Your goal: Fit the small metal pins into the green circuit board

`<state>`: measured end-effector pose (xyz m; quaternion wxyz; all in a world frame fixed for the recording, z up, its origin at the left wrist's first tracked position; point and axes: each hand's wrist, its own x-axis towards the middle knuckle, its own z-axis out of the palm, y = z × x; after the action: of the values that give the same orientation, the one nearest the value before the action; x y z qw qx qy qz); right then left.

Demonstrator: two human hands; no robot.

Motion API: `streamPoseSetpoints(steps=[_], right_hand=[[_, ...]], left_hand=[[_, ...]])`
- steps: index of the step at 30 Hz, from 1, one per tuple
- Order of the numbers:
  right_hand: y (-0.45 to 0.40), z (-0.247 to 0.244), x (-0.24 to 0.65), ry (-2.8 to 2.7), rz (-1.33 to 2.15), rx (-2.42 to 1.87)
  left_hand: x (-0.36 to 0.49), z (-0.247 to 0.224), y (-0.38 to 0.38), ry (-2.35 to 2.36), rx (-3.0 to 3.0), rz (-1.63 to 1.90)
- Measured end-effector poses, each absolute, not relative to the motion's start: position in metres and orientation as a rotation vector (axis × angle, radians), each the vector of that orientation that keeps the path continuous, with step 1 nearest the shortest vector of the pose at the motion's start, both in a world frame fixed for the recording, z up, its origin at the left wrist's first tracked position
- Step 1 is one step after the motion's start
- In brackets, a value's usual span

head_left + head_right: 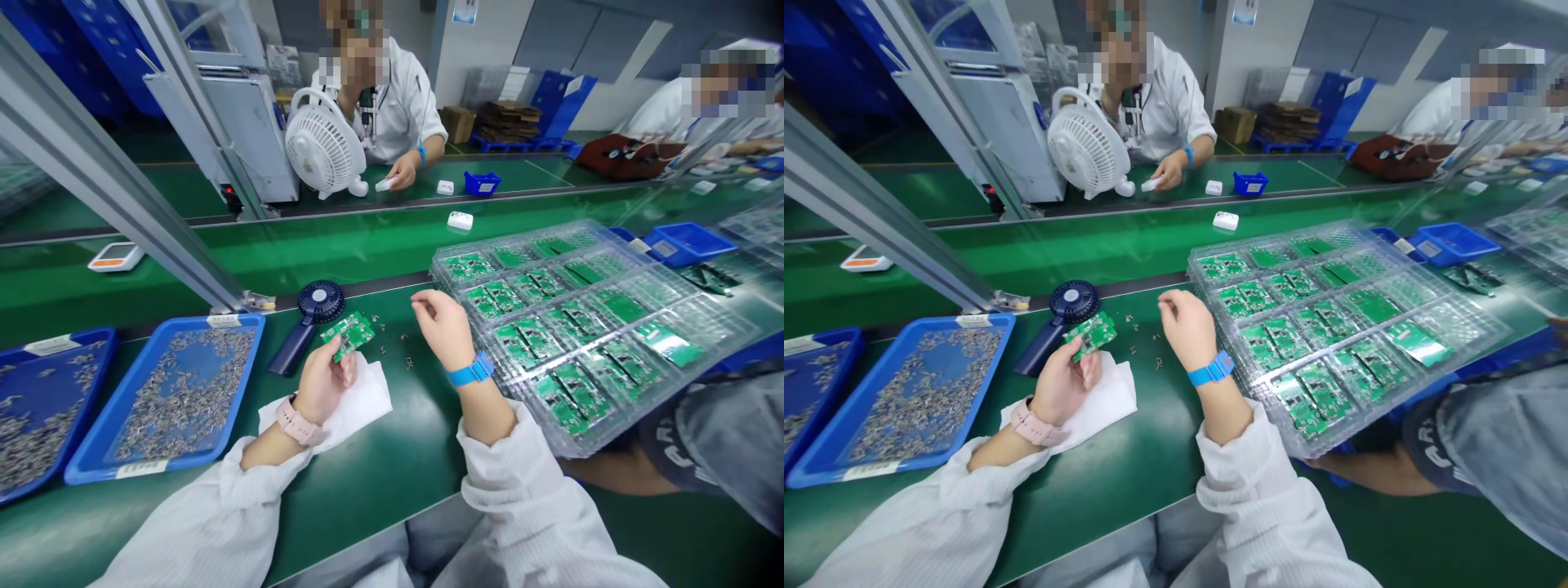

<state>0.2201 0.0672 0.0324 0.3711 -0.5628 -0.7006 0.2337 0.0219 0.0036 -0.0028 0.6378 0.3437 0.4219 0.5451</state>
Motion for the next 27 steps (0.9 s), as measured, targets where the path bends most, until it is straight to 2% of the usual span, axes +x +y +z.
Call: streamPoseSetpoints(steps=[3,11,27], right_hand=[[0.073,0.026,0.231,-2.104,0.344,-1.637],[0.076,0.011,0.227,-2.314,0.44,-1.614],[0.076,0.01,0.223,-2.376,0.337,-1.5]], left_hand=[[0.02,0.001,0.006,0.93,0.707,1.261],[0.021,0.001,0.006,0.893,0.623,1.256],[0.021,-0.001,0.006,0.851,0.584,1.303]])
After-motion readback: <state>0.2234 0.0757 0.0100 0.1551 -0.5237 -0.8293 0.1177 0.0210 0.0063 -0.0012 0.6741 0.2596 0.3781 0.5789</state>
